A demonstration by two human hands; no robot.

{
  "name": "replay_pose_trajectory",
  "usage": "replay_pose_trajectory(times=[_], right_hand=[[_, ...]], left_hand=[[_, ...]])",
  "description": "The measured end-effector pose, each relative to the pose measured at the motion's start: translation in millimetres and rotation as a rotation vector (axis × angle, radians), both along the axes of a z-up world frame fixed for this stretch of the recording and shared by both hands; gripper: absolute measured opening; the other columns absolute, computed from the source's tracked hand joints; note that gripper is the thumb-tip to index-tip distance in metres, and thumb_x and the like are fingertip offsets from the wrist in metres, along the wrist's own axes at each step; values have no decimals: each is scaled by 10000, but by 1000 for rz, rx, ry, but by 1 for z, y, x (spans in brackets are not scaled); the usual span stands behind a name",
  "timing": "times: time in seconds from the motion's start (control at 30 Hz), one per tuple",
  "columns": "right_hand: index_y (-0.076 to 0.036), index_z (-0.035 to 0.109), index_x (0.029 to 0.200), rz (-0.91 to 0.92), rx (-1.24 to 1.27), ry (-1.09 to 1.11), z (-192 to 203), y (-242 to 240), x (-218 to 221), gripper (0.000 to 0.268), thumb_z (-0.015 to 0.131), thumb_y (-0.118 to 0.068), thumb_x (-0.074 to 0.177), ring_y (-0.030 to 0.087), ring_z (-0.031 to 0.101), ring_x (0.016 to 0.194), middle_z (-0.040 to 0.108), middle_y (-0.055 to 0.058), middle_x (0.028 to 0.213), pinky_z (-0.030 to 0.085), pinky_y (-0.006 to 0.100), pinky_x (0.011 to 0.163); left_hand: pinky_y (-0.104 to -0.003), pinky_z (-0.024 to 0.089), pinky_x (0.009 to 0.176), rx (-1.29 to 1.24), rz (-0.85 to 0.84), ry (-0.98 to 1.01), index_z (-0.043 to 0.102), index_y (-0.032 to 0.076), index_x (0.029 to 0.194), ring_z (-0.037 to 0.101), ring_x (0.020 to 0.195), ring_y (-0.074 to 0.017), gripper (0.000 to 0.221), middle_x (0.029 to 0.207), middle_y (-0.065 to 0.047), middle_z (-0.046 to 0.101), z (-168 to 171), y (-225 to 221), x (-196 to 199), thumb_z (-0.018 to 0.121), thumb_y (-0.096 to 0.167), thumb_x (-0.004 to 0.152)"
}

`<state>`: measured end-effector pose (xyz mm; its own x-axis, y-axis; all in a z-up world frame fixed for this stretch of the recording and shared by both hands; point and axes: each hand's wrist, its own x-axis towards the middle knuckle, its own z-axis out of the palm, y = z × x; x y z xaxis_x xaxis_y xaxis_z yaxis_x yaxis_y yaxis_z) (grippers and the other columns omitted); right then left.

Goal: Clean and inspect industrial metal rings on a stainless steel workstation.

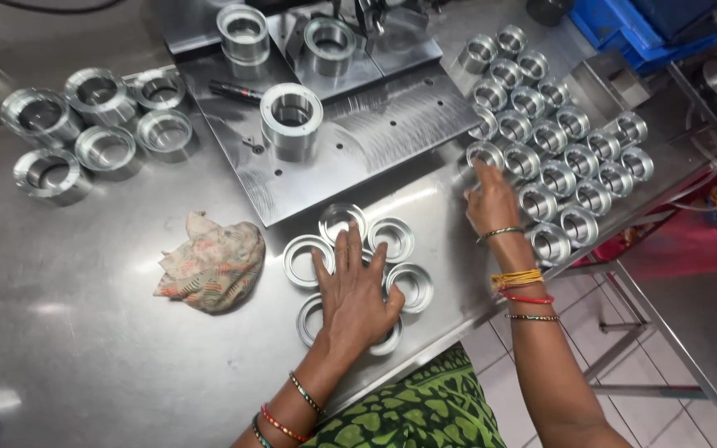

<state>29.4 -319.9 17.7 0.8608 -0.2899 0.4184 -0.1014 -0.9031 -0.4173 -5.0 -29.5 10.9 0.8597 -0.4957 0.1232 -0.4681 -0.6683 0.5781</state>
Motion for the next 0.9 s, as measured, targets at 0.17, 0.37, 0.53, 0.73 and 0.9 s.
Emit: replay_pose_trajectory(times=[0.17,0.37,0.53,0.73,0.9], right_hand=[[-60,732,1132,-172,-140,183,-16,-7,2,272,764,-74,863,414,661,975,673,192,1151,533,487,832],[28,683,1066,-165,461,115,-63,-104,1,199,747,-134,971,212,608,648,647,114,794,455,356,571],[35,645,1126,97,710,-6,64,-14,42,157,679,-41,992,133,602,629,619,52,863,462,268,498],[17,662,1031,415,154,-110,78,20,158,103,664,63,939,175,690,778,630,79,998,591,292,639],[25,678,974,413,-202,-158,58,25,226,137,701,94,858,322,686,858,661,157,974,538,419,752]], left_hand=[[-771,103,1089,-35,-6,-26,531,20,1409,194,1470,-497,729,1562,-363,235,-4,3,2,579,363,768],[-775,117,1078,-44,-25,-42,545,20,1387,219,1448,-484,674,1552,-369,243,-4,7,4,576,349,800],[-770,117,1087,-30,-35,18,555,43,1379,222,1460,-460,636,1554,-352,245,3,9,8,595,338,817],[-779,118,1068,-34,-38,32,557,46,1377,230,1445,-459,628,1543,-350,253,0,9,9,614,343,826],[-784,125,1076,-90,-32,31,570,28,1369,246,1444,-479,610,1527,-377,279,-5,13,10,619,334,843]])
